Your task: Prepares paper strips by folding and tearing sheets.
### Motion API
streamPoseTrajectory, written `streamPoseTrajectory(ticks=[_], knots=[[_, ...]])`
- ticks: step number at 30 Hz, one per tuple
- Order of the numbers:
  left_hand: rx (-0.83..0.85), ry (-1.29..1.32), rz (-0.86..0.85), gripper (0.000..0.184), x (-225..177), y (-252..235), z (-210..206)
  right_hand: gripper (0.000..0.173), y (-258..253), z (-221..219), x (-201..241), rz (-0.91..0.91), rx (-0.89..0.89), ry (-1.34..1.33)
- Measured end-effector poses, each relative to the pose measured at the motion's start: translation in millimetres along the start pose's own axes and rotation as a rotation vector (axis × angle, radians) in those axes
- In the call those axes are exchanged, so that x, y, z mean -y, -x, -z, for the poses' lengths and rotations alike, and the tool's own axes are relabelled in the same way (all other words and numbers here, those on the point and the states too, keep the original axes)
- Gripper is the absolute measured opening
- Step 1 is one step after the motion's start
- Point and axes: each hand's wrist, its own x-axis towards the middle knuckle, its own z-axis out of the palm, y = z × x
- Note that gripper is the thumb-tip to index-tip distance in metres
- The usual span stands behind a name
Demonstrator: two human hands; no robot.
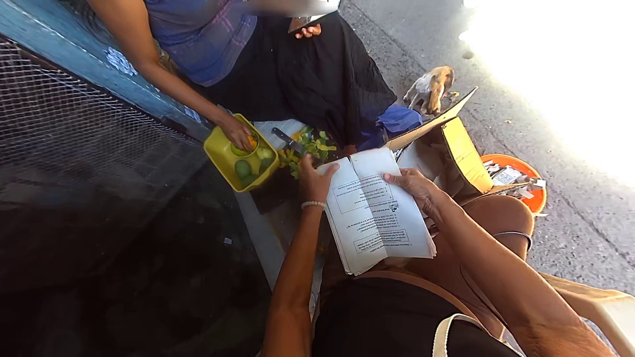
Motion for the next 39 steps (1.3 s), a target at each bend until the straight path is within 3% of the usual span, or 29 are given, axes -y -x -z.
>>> streamPoseTrajectory(ticks=[2, 3, 6, 12, 15, 18, 22, 26, 30, 35, 39], knots=[[-0.041, 0.155, 0.152, 0.111, 8, 21, -2, 0.011, -2, 2, -6, 0.045, -0.038, 0.090], [-0.007, 0.238, 0.227, 0.103, 14, 32, -3, 0.012, -4, 1, -9, 0.079, -0.070, 0.111], [0.169, 0.529, 0.329, 0.050, 16, 58, 1, 0.019, -7, -11, -13, 0.168, -0.113, 0.183], [0.132, 0.670, 0.265, 0.023, -19, 79, 24, 0.026, 11, -28, 10, 0.412, -0.148, 0.663], [0.160, 0.557, 0.285, 0.029, -22, 69, 28, 0.026, 17, -31, 21, 0.530, -0.106, 0.838], [0.123, 0.447, 0.298, 0.036, -12, 55, 19, 0.031, 11, -31, 19, 0.533, -0.119, 0.868], [0.080, 0.226, 0.225, 0.046, 4, 53, 7, 0.037, 0, -21, 4, 0.428, -0.204, 0.784], [0.017, 0.109, 0.147, 0.043, 9, 65, -3, 0.037, -7, -15, -18, 0.374, -0.221, 0.714], [-0.012, 0.134, 0.178, 0.042, 13, 71, -5, 0.036, -10, -13, -30, 0.318, -0.264, 0.689], [-0.082, 0.123, 0.309, 0.048, 30, 61, 11, 0.038, -23, 23, -40, 0.166, -0.460, 0.590], [0.016, 0.056, 0.283, 0.053, 34, 51, 6, 0.038, -14, 20, -36, 0.230, -0.350, 0.394]])
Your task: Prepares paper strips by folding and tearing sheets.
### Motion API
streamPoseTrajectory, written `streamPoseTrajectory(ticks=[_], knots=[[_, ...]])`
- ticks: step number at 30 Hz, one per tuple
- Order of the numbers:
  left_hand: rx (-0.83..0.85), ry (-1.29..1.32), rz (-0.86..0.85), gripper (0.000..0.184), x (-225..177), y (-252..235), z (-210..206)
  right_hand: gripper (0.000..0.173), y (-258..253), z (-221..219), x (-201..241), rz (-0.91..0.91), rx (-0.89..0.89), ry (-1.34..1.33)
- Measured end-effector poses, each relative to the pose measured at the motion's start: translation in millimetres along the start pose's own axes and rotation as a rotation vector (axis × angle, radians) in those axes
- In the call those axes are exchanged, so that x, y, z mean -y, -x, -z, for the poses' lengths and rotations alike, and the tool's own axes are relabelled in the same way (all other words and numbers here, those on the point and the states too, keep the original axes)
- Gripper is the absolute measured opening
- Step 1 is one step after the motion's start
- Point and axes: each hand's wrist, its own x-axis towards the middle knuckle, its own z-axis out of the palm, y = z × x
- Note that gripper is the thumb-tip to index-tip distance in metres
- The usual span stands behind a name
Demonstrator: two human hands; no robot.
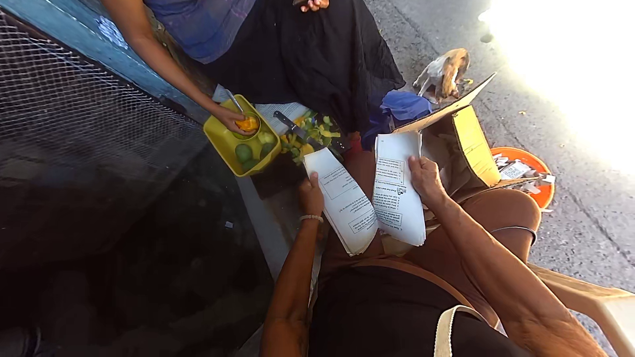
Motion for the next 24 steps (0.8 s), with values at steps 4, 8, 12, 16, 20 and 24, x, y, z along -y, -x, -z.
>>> streamPoseTrajectory(ticks=[4, 8, 12, 16, 20, 24], knots=[[-0.014, 0.109, -0.005, 0.052, 6, -9, 5, 0.015, 14, 10, 6, -0.043, 0.269, -0.324], [0.059, 0.369, 0.008, 0.032, -3, 31, 7, 0.014, 31, 7, 2, 0.058, 0.269, -0.084], [0.095, 0.426, 0.048, 0.026, -12, 72, 0, 0.024, 33, -2, 2, 0.189, 0.175, 0.113], [-0.007, 0.275, -0.022, 0.030, -3, 71, -7, 0.023, 35, -7, 3, 0.303, 0.083, 0.174], [-0.075, 0.213, -0.047, 0.034, 2, 62, -8, 0.023, 37, -15, 6, 0.302, -0.077, 0.202], [-0.132, 0.229, -0.068, 0.031, 7, 58, -6, 0.023, 37, -24, 9, 0.245, -0.105, 0.200]])
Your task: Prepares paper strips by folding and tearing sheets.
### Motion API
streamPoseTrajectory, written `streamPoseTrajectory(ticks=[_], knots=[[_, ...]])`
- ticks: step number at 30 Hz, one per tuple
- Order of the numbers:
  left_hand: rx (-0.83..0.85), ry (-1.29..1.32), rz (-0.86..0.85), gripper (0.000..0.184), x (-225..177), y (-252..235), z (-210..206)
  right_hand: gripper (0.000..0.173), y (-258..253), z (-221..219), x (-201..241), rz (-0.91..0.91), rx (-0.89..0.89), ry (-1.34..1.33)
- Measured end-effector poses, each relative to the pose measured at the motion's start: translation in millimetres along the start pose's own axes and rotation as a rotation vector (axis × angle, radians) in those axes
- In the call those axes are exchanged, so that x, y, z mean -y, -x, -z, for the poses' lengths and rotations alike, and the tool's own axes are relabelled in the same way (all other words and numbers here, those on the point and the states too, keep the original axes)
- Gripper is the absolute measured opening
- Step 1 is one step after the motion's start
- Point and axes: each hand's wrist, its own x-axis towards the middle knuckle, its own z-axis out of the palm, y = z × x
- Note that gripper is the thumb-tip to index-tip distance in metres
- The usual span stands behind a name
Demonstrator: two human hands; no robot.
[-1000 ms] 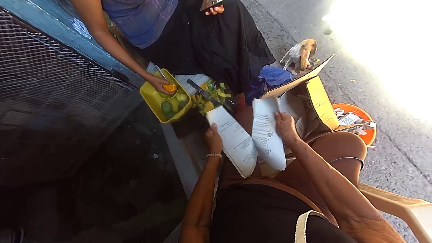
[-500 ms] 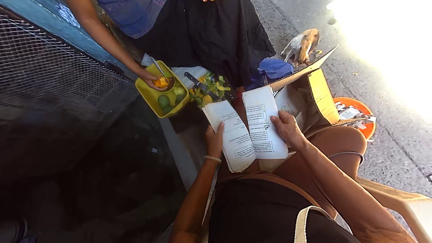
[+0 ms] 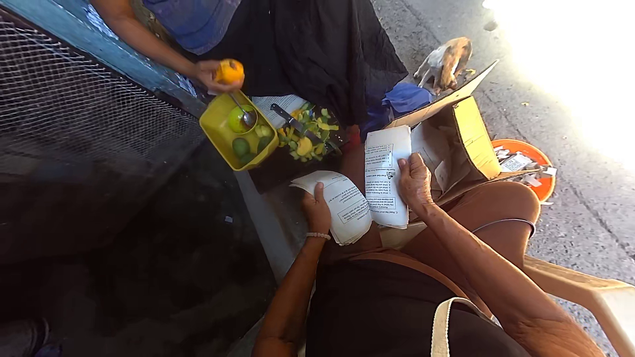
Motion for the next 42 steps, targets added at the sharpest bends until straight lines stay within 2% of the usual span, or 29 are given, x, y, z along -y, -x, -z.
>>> streamPoseTrajectory(ticks=[6, 10, 13, 15, 18, 21, 24, 27, 33, 35, 36, 38, 39, 41, 42], knots=[[-0.045, -0.020, 0.000, 0.032, 0, -5, 7, 0.026, -9, 2, -22, -0.167, -0.014, 0.002], [-0.181, -0.115, 0.149, 0.043, 13, -42, 60, 0.040, -45, 55, -83, -0.379, -0.149, 0.203], [-0.330, -0.056, 0.152, 0.044, 20, -60, 96, 0.038, -60, 85, -88, -0.497, -0.236, 0.263], [-0.337, -0.016, 0.143, 0.044, 16, -59, 102, 0.037, -66, 83, -85, -0.476, -0.209, 0.245], [-0.281, 0.017, 0.131, 0.044, 10, -51, 95, 0.038, -71, 65, -89, -0.284, -0.129, 0.118], [-0.227, 0.044, 0.094, 0.037, 7, -42, 86, 0.036, -74, 44, -95, -0.123, -0.194, 0.052], [-0.204, 0.067, 0.050, 0.032, 10, -38, 81, 0.036, -77, 33, -111, -0.215, -0.259, 0.085], [-0.165, 0.125, 0.001, 0.028, -1, -29, 78, 0.038, -77, 28, -130, -0.367, -0.175, 0.201], [0.059, 0.233, -0.096, 0.022, -27, -10, 65, 0.042, -80, 24, -147, -0.614, 0.040, 0.296], [0.180, 0.251, -0.111, 0.019, -37, -9, 59, 0.056, -80, 24, -140, -0.763, 0.164, 0.455], [0.242, 0.241, -0.099, 0.018, -43, -10, 56, 0.063, -80, 24, -139, -0.778, 0.197, 0.532], [0.394, 0.208, -0.058, 0.018, -55, -17, 51, 0.066, -78, 29, -130, -0.632, 0.199, 0.532], [0.480, 0.195, -0.046, 0.018, -59, -22, 47, 0.060, -78, 31, -121, -0.507, 0.183, 0.428], [0.668, 0.197, -0.064, 0.017, -62, -34, 38, 0.046, -83, 31, -100, -0.285, 0.260, 0.103], [0.766, 0.192, -0.081, 0.016, -63, -40, 32, 0.053, -85, 30, -85, -0.252, 0.404, -0.139]])
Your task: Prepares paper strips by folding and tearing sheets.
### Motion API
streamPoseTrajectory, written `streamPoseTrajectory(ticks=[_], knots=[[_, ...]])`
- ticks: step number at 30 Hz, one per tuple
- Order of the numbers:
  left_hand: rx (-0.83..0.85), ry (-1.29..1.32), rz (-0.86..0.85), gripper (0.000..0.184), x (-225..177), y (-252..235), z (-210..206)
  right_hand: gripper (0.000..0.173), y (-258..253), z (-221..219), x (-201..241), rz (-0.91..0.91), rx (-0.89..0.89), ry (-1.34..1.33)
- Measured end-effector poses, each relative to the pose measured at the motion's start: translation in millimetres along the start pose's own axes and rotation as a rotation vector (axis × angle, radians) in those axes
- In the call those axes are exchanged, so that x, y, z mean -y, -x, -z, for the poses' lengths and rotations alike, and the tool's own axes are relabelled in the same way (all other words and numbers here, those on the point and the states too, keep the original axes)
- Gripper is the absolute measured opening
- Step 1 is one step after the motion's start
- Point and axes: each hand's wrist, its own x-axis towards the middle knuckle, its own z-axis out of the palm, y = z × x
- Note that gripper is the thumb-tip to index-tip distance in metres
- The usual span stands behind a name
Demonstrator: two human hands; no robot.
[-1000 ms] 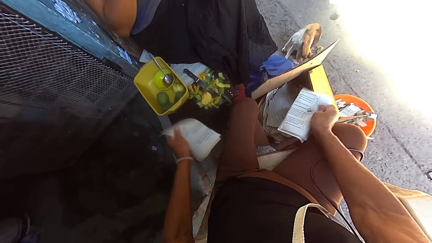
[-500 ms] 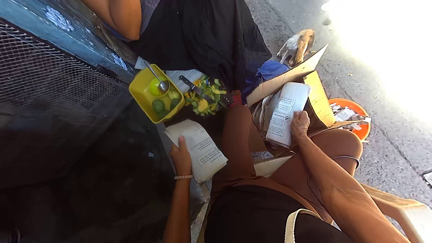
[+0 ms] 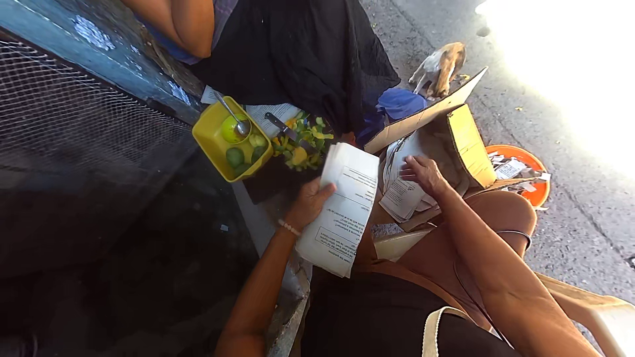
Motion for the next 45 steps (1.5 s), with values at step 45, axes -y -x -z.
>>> streamPoseTrajectory(ticks=[45], knots=[[-0.438, 1.069, 0.091, 0.046, 67, 15, -20, 0.027, 82, -84, 62, -0.039, 0.150, -0.755]])
